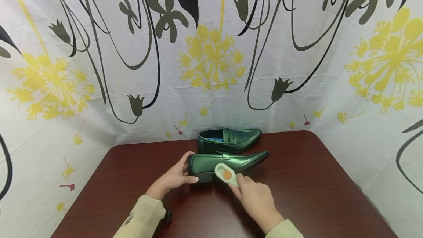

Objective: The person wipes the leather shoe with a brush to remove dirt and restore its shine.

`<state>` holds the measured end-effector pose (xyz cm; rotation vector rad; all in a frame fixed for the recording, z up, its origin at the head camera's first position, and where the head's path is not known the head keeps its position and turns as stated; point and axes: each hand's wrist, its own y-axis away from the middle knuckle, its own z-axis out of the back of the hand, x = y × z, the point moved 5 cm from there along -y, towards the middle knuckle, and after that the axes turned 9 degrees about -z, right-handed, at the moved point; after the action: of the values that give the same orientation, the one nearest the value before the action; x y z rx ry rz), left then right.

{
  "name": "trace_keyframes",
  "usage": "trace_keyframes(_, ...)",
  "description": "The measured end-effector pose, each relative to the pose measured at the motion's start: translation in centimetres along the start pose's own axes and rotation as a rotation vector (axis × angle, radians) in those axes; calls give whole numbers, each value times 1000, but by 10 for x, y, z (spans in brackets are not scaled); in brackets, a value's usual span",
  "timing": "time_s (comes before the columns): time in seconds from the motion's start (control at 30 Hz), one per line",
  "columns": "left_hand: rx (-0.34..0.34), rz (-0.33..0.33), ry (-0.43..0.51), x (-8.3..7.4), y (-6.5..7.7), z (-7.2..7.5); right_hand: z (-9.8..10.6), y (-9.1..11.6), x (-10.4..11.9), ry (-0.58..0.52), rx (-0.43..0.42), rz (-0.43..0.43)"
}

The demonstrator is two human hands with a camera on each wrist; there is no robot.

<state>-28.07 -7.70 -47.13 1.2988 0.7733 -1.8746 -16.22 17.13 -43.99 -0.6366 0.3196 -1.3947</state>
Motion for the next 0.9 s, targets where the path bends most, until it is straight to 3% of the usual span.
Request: trace_keyframes(0.9,10,-5,-3,2,0,-1,11,0,-23,-63,110,-144)
